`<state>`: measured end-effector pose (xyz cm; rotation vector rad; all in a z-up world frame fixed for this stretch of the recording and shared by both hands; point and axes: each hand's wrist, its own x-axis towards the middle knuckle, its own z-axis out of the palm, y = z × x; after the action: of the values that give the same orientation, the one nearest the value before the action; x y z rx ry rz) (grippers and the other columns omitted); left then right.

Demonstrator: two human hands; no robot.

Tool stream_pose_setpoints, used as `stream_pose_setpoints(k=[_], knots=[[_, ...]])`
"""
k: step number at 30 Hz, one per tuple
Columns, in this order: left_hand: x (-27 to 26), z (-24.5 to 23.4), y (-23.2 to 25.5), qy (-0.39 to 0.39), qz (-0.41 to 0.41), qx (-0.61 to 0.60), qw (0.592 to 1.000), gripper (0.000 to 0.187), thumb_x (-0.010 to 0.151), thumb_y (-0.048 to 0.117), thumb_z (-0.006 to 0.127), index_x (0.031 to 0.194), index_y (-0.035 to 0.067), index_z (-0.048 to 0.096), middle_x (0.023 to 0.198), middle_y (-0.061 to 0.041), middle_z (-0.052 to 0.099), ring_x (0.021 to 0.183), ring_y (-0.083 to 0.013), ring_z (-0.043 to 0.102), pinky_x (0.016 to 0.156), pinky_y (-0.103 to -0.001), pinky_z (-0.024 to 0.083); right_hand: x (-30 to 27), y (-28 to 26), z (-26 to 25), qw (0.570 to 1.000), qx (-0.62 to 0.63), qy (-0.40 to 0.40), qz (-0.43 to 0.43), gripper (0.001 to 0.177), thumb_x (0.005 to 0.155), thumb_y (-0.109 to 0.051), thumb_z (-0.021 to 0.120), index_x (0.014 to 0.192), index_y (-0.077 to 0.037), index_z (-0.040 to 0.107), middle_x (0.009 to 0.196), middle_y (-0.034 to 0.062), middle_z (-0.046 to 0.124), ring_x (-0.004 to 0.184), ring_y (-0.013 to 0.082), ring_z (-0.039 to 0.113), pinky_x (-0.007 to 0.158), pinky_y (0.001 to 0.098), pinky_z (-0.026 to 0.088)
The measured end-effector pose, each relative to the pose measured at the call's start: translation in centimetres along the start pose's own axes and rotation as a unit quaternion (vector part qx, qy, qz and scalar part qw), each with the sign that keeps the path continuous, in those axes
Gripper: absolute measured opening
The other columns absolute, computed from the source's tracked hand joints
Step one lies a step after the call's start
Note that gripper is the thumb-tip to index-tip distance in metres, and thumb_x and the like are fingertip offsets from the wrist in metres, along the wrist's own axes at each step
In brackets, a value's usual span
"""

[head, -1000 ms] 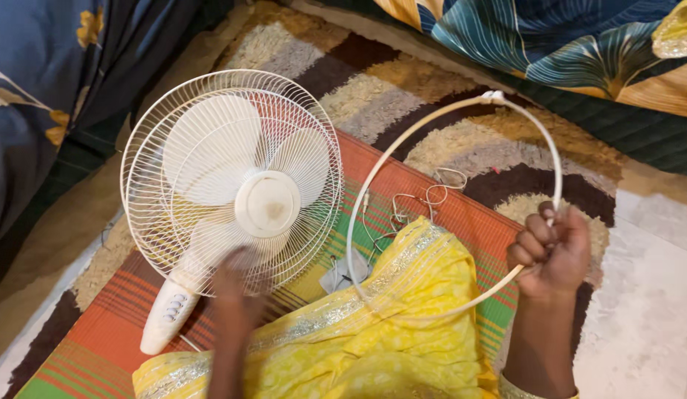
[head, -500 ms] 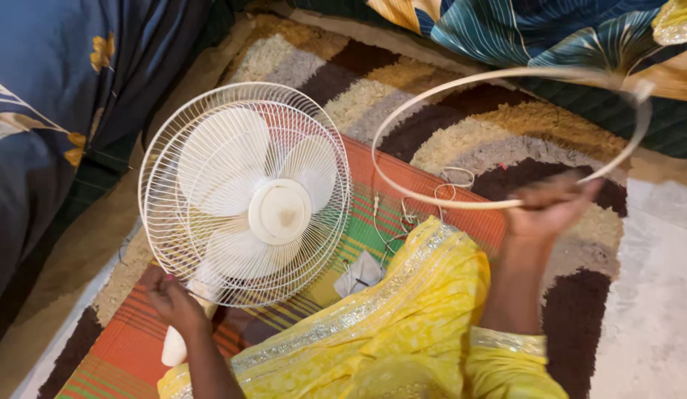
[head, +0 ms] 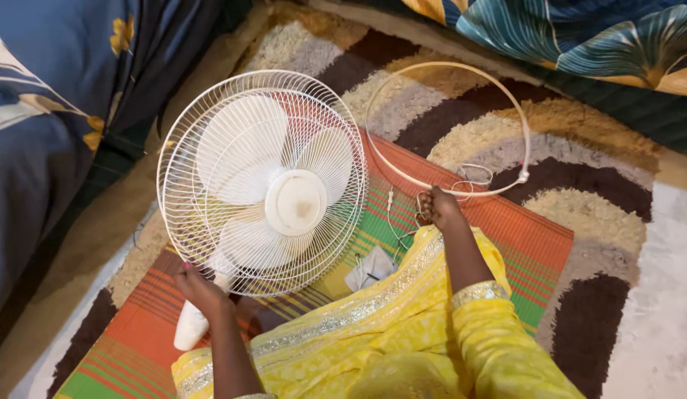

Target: The person disassembles a white electric fan by removing the front grill and fan blades. They then use a cloth to wipe the exposed motor housing and internal components.

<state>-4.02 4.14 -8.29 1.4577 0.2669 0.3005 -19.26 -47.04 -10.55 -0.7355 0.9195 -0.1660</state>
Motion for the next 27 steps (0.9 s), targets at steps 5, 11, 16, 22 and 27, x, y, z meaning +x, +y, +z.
stream_pose_setpoints(k=[5, 11, 16, 22, 27], knots=[[-0.3, 0.1, 1.6, -0.05, -0.022, -0.124, 0.991, 0.032, 0.115, 0.036, 0.044, 0.116, 0.005, 0.054, 0.117, -0.009, 0.06, 0.109, -0.0193, 0.057, 0.1, -0.04, 0.048, 1.3, 1.6, 0.4, 0.992, -0.121, -0.008, 0.015, 0.027, 0.109, -0.034, 0.048, 0.1, -0.011, 0.06, 0.077, 0.0035, 0.061, 0.058, 0.0167, 0.058, 0.048, 0.0347, 0.046], [-1.7, 1.1, 4.5, -0.064, -0.069, -0.195, 0.976, 0.048, 0.106, 0.042, 0.043, 0.13, 0.004, 0.06, 0.132, -0.01, 0.064, 0.123, -0.0229, 0.062, 0.108, -0.04, 0.049, 2.1, 4.2, -0.5, 0.977, -0.209, -0.023, -0.022, 0.026, 0.105, -0.03, 0.047, 0.108, -0.01, 0.063, 0.081, 0.004, 0.061, 0.067, 0.0199, 0.066, 0.053, 0.0409, 0.056], [-4.0, 1.2, 5.8, -0.07, -0.027, -0.185, 0.98, 0.041, 0.109, 0.038, 0.046, 0.13, 0.004, 0.055, 0.133, -0.011, 0.061, 0.125, -0.0257, 0.06, 0.11, -0.044, 0.049, 2.1, 4.9, -2.4, 0.977, -0.151, -0.1, -0.111, 0.04, 0.113, -0.037, 0.045, 0.117, -0.005, 0.069, 0.093, 0.0043, 0.069, 0.076, 0.0153, 0.058, 0.066, 0.032, 0.046], [-7.0, 0.9, 6.5, -0.023, -0.1, -0.196, 0.975, 0.043, 0.104, 0.038, 0.05, 0.132, 0.007, 0.05, 0.133, -0.01, 0.06, 0.126, -0.0272, 0.059, 0.108, -0.046, 0.049, -3.2, 4.0, -1.5, 0.984, -0.083, -0.15, -0.051, 0.062, 0.106, -0.058, 0.034, 0.135, -0.006, 0.05, 0.123, 0.0132, 0.068, 0.098, 0.0242, 0.065, 0.084, 0.0373, 0.053], [-8.9, -1.1, 4.8, -0.045, -0.14, -0.266, 0.953, 0.063, 0.1, 0.051, 0.034, 0.135, 0.003, 0.055, 0.132, -0.012, 0.065, 0.124, -0.0288, 0.062, 0.107, -0.045, 0.049, -10.3, 2.9, -1.4, 0.983, 0.02, -0.174, 0.05, 0.086, 0.089, -0.078, 0.026, 0.149, -0.017, 0.035, 0.14, 0.0162, 0.056, 0.119, 0.0345, 0.061, 0.086, 0.05, 0.053]])
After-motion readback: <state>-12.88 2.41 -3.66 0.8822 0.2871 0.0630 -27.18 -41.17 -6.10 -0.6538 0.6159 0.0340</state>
